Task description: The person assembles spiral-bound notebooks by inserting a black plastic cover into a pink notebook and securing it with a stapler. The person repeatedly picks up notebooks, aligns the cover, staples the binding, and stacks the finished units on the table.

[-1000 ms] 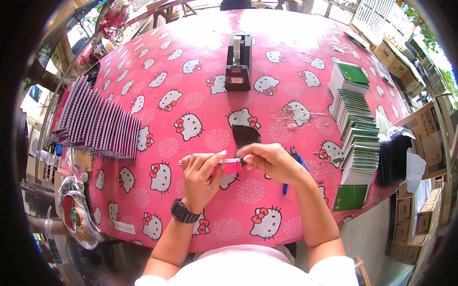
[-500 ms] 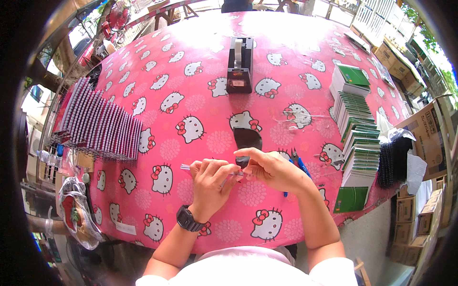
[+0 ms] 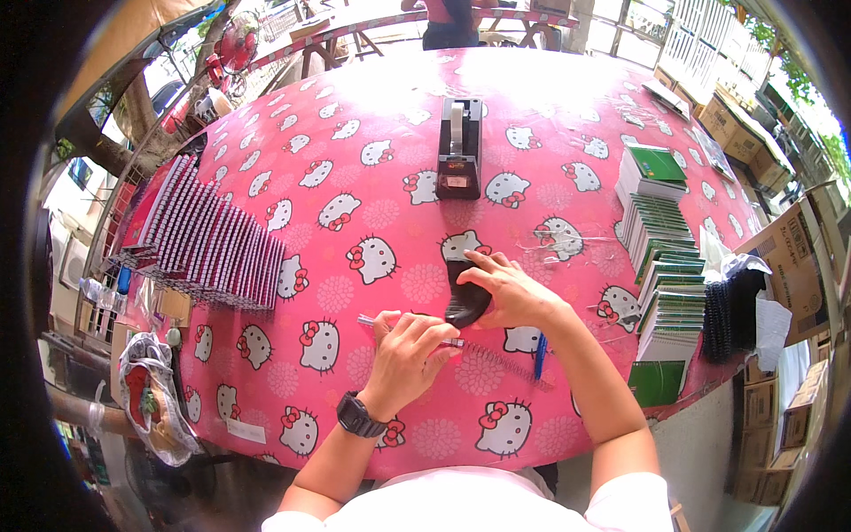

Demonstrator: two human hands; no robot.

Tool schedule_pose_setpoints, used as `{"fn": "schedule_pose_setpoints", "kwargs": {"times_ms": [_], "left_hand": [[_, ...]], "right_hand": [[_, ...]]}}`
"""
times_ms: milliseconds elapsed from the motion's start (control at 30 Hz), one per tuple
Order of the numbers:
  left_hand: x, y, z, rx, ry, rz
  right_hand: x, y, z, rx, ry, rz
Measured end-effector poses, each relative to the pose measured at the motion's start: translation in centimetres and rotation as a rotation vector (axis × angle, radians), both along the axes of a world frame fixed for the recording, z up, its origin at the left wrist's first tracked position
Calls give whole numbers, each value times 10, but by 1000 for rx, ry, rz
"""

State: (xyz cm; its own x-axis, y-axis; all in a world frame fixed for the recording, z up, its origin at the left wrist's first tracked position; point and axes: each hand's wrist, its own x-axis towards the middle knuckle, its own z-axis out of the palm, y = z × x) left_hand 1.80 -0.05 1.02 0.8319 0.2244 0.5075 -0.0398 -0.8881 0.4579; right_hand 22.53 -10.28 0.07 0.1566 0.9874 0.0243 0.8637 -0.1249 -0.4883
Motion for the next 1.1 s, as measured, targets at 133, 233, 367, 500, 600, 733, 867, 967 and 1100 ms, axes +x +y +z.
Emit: {"fn": "schedule_pose_setpoints", "kwargs": {"times_ms": [133, 233, 367, 500, 600, 733, 867, 967, 1100], "left_hand": [[-7, 4, -2, -10, 42, 5], [-3, -1, 2, -28, 6, 4], [-5, 5, 3, 28, 21, -14], [-14, 28, 9, 59, 16, 17], [-13, 36, -5, 40, 29, -5], [-15, 37, -9, 24, 25, 20], [-12, 37, -7, 32, 1, 23], [-16, 34, -6, 9, -13, 36], [-11, 33, -4, 10, -1, 44]], "right_hand": [[-8, 5, -5, 83, 77, -10], [-11, 2, -12, 142, 33, -35], [-10, -5, -8, 172, 141, -138], [-4, -22, 9, 147, 889, 5], [-25, -25, 12, 158, 1150, 279], [-23, -19, 12, 50, 664, -147], [-34, -20, 18, 185, 899, 89], [-29, -19, 9, 23, 535, -160], [-36, -19, 19, 291, 921, 97]]}}
